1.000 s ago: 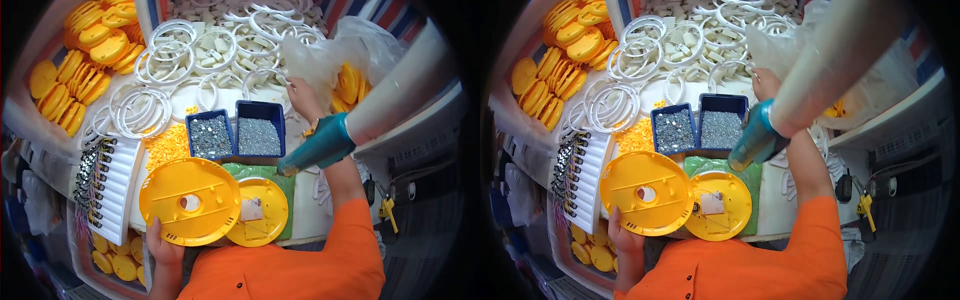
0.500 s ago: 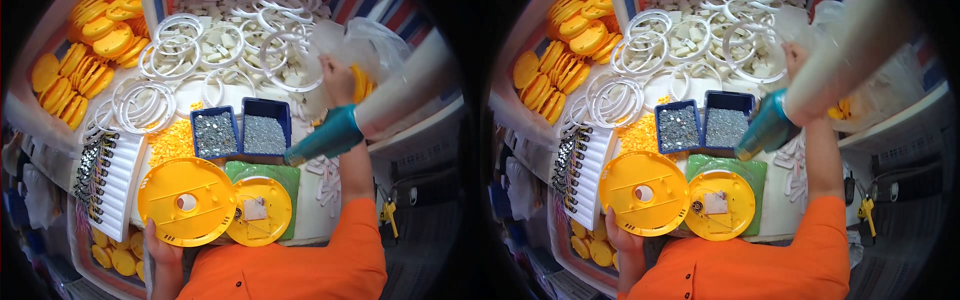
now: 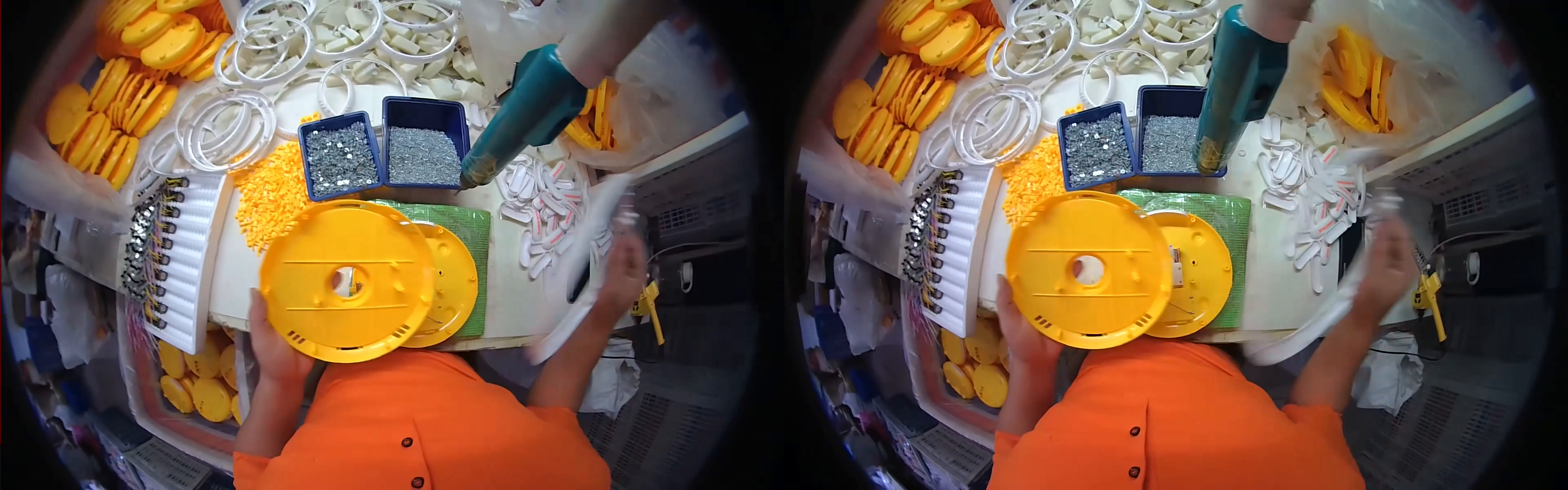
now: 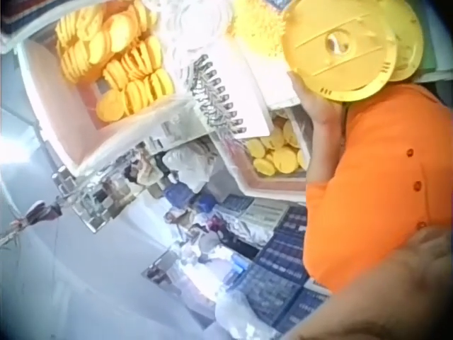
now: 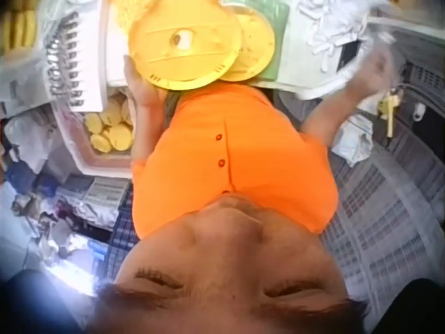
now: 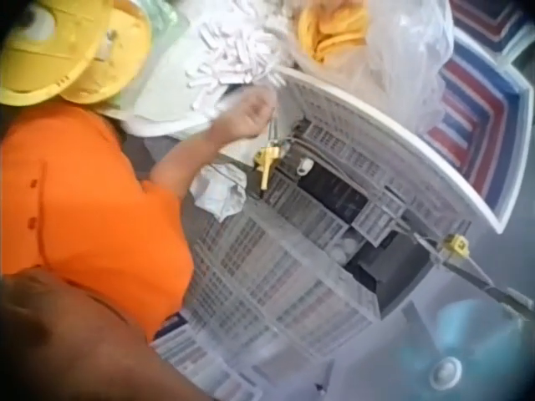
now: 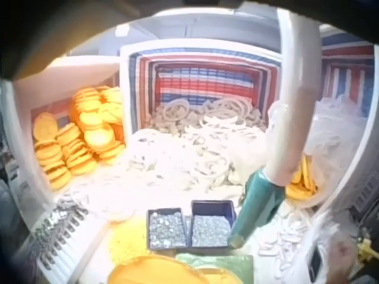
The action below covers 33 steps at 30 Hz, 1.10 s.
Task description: Assemble yellow plastic toy components using pneumatic tools and small metal parts.
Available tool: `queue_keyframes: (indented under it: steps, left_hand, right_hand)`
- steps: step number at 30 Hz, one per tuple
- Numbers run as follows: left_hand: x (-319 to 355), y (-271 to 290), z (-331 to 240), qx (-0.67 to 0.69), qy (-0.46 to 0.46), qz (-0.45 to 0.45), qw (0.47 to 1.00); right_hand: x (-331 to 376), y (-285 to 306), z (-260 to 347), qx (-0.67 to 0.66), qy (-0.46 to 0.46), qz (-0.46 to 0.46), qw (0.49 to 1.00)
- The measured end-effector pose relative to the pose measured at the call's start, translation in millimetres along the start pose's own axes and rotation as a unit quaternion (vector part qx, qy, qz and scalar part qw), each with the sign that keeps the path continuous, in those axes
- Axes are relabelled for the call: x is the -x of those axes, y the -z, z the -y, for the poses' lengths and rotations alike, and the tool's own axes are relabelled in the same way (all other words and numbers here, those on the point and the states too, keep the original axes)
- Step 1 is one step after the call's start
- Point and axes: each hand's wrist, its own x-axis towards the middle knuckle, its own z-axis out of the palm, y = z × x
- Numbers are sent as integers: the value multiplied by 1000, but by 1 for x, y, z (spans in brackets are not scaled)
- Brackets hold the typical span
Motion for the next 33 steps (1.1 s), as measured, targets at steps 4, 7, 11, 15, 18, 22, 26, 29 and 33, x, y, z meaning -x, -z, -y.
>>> queue_keyframes:
  steps: [4, 7, 11, 15, 18, 22, 26, 29, 33]
  left_hand:
    - [4, -10, 11, -7, 49, 22, 999]
    - [9, -23, 10, 83, 80, 121, 986]
    - [8, -23, 14, 12, 54, 47, 997]
    - [8, -15, 16, -4, 58, 7, 998]
    - [8, -15, 14, -27, 50, -5, 998]
    - [11, -14, 14, -78, 34, 0, 996]
    - [17, 6, 26, -142, -73, 60, 985]
    - [19, -13, 8, -348, -73, 66, 932]
    - [8, -32, -5, -219, -94, 32, 971]
  right_hand:
    - [61, -108, 113, -129, -35, 303, 943]
    - [68, -138, 126, -106, 41, 342, 933]
    - [64, -142, 127, -51, 81, 340, 936]
    - [66, -150, 128, 11, 141, 332, 933]
    - [67, -151, 129, 61, 144, 344, 926]
    - [64, -155, 128, 41, 152, 350, 923]
    - [73, -158, 128, 135, 169, 333, 918]
    - [73, -160, 120, 52, 94, 359, 927]
    - [66, -146, 77, -286, -203, 580, 735]
